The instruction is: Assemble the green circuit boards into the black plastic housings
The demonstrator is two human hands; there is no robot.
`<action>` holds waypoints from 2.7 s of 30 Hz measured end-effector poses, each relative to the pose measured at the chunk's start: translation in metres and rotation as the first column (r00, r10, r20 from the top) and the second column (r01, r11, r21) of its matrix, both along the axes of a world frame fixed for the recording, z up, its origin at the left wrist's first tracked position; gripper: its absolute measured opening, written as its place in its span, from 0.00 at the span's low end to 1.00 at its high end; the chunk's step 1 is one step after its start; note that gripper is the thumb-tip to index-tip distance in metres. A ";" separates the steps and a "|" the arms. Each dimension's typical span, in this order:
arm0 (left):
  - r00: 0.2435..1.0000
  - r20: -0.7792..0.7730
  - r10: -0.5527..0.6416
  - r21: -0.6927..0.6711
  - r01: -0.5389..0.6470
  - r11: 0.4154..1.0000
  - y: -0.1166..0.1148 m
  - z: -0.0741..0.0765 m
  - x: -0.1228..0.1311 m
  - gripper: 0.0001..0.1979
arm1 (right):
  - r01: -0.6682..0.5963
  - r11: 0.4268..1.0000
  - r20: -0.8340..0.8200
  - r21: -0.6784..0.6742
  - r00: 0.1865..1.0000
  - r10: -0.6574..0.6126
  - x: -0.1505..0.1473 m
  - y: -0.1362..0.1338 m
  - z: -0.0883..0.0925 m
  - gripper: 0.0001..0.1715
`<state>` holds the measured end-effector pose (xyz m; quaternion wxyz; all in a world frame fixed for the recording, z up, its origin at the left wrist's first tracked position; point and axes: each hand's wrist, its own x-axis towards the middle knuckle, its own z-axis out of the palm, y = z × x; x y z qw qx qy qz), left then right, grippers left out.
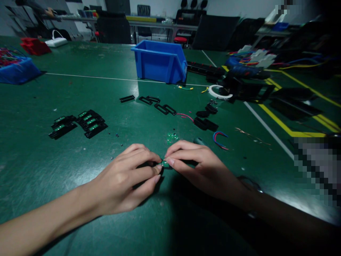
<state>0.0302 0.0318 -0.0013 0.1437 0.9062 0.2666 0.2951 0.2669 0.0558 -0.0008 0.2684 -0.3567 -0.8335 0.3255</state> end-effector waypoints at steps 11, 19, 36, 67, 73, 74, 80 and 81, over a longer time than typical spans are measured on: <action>1.000 -0.013 0.003 -0.011 -0.003 1.000 0.000 -0.001 0.000 0.07 | -0.011 1.000 0.011 0.008 1.000 0.011 0.000 0.000 0.002 0.13; 1.000 0.001 0.002 -0.010 -0.002 1.000 0.000 0.000 0.000 0.08 | 0.000 1.000 0.000 0.009 1.000 0.000 -0.001 0.001 0.002 0.13; 1.000 0.004 0.006 0.025 -0.006 1.000 0.001 -0.001 0.000 0.08 | -0.032 0.999 -0.006 0.015 0.999 0.032 0.000 0.000 0.001 0.09; 0.999 -0.039 0.016 0.133 -0.010 0.991 -0.002 -0.003 -0.002 0.07 | -0.049 0.997 -0.023 0.051 0.998 0.050 0.000 0.000 -0.001 0.08; 0.998 -0.065 0.021 0.112 -0.014 0.994 -0.001 -0.004 -0.001 0.07 | -0.047 0.997 -0.009 0.065 0.999 0.048 0.000 0.000 -0.001 0.09; 0.998 -0.065 0.023 0.109 -0.016 0.994 -0.001 -0.004 -0.001 0.07 | -0.048 0.997 -0.009 0.068 0.999 0.048 0.000 0.000 -0.001 0.09; 0.997 -0.073 0.020 0.098 -0.012 0.995 -0.001 -0.004 -0.002 0.07 | -0.049 0.996 -0.011 0.076 0.999 0.050 -0.001 -0.001 0.000 0.09; 0.997 -0.075 0.017 0.095 -0.010 0.995 -0.001 -0.003 -0.002 0.07 | -0.051 0.996 -0.010 0.074 0.999 0.052 -0.001 -0.001 0.000 0.09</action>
